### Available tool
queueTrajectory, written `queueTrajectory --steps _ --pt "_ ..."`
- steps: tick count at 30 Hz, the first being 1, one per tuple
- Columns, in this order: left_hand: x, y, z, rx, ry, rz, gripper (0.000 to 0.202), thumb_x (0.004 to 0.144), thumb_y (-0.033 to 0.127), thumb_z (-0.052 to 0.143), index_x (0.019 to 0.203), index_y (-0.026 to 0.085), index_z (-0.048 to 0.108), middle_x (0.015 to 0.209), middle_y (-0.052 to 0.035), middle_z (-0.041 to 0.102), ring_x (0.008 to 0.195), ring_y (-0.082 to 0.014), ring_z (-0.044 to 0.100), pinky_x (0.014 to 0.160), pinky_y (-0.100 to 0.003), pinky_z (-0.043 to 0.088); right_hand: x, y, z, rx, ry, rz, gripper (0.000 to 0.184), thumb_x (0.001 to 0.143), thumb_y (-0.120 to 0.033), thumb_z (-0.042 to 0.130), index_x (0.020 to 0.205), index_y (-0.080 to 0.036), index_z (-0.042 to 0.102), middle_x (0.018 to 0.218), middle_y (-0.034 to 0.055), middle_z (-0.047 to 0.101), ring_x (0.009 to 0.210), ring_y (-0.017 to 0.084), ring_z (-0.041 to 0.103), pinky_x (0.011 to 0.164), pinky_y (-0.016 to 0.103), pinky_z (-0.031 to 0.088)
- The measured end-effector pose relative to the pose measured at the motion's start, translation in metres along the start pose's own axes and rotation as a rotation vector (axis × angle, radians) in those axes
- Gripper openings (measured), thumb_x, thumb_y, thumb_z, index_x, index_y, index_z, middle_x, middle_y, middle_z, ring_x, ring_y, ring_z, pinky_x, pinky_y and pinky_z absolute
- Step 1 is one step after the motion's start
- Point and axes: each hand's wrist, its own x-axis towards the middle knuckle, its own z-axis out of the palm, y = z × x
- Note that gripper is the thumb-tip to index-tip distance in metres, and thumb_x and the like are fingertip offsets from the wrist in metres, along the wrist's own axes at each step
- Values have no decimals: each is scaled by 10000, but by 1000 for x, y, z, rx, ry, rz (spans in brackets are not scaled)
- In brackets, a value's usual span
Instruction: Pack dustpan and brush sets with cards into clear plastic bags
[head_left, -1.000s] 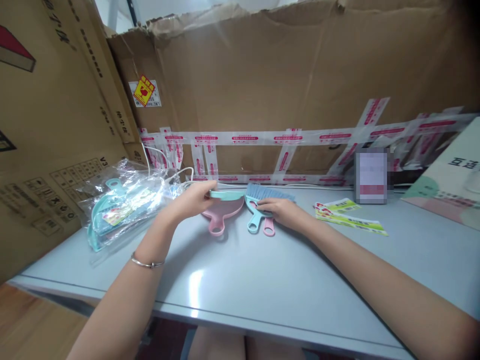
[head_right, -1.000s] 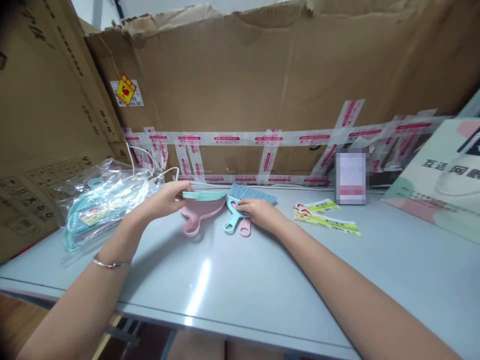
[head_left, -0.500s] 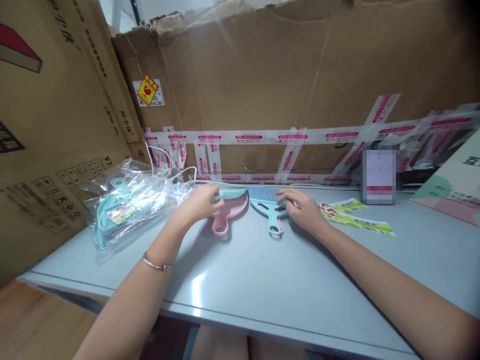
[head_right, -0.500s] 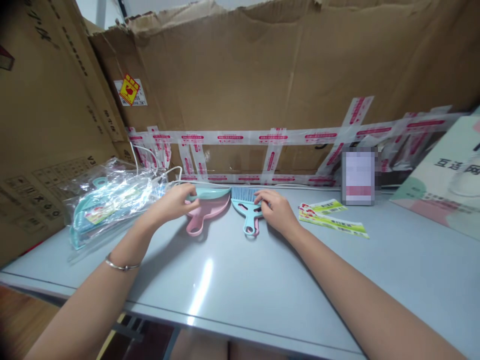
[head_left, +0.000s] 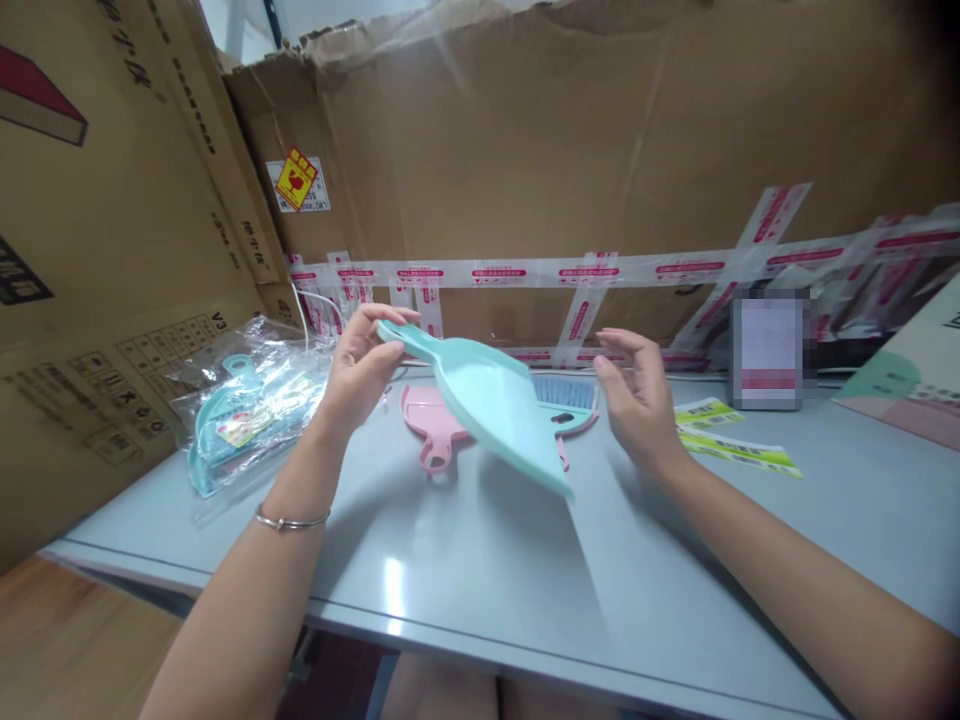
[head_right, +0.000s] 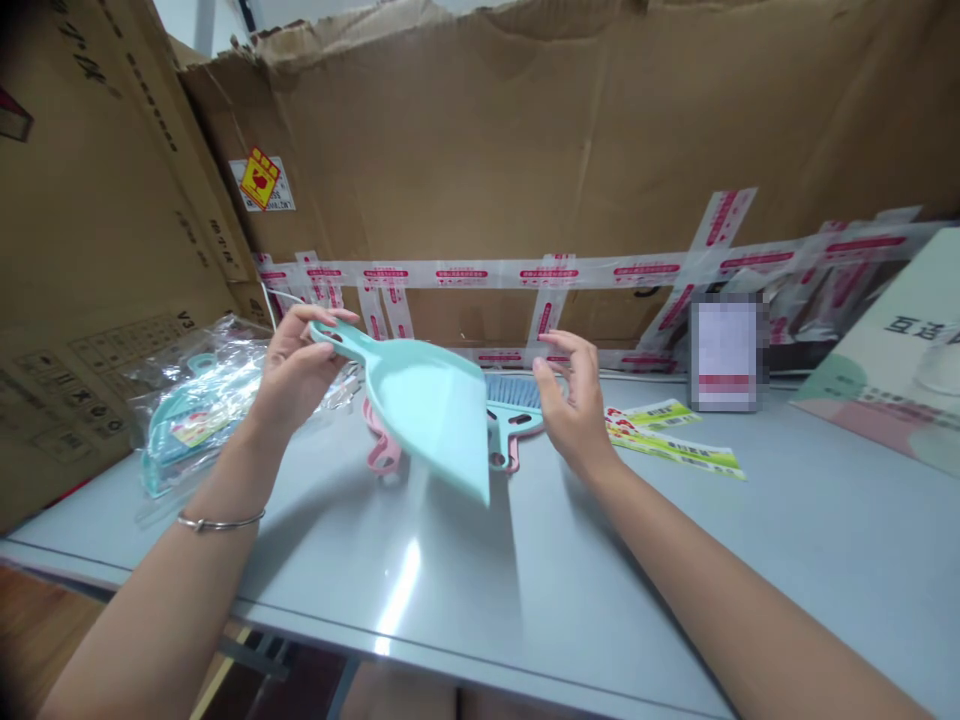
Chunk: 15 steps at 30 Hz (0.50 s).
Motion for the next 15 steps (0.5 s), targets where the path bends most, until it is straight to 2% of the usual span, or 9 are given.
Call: queueTrajectory --steps 2,4,7,8,9,10,12,14,15 --pt "-3 -1 4 -103 -129 -73 170 714 246 594 852 229 497 1040 -41 595 782 -132 581 720 -303 509 3 -6 -4 42 -133 67 263 878 -349 450 1107 -239 516 1210 94 530 1154 210 493 935 376 435" --pt "-6 -4 10 -189 -225 -102 154 727 230 619 846 218 523 1044 -40 600 788 -120 581 731 -286 504 5 -14 -8 121 -384 194 306 872 -414 455 1123 -247 507 1154 77 587 1075 210 554 849 362 482" --pt "-10 -9 18 -255 -305 -139 122 748 214 626 847 207 554 1068 -40 601 811 -108 586 766 -274 502 3 -27 -11 269 -824 486 417 788 -476 572 1123 -235 510 978 53 655 822 193 634 656 311 516" --pt "-10 -11 21 -257 -313 -165 140 758 223 619 886 209 565 1098 -48 595 846 -118 594 794 -286 501 2 -30 -11 290 -917 570 421 754 -488 608 1067 -216 537 900 43 660 737 181 632 606 293 506" --pt "-11 -12 24 -252 -305 -193 192 766 239 612 952 217 568 1144 -57 581 891 -133 601 819 -301 500 1 -32 -10 293 -955 630 406 727 -501 629 988 -199 558 828 33 652 672 167 617 568 278 491" --pt "-11 -13 26 -242 -285 -224 266 774 263 602 1034 229 554 1197 -69 557 941 -154 602 837 -317 501 1 -32 -9 284 -921 663 391 710 -519 635 905 -189 559 766 20 633 621 152 594 532 262 470" --pt "-12 -16 32 -197 -235 -296 401 802 332 562 1187 255 481 1282 -94 507 1010 -193 598 827 -340 515 0 -31 -7 248 -692 655 388 692 -554 622 778 -194 505 663 -16 565 535 117 524 467 231 409" --pt "-15 -19 38 -58 -222 -305 428 837 388 504 1239 252 444 1249 -116 540 965 -203 622 752 -329 540 0 -29 -4 223 -490 632 402 668 -553 633 726 -207 436 621 -44 501 495 92 460 437 211 360" --pt "-17 -22 41 43 -236 -280 418 853 399 478 1237 237 453 1184 -123 584 908 -198 638 714 -319 545 0 -28 -4 218 -463 640 414 657 -549 639 708 -209 408 606 -52 478 481 86 436 427 206 344"
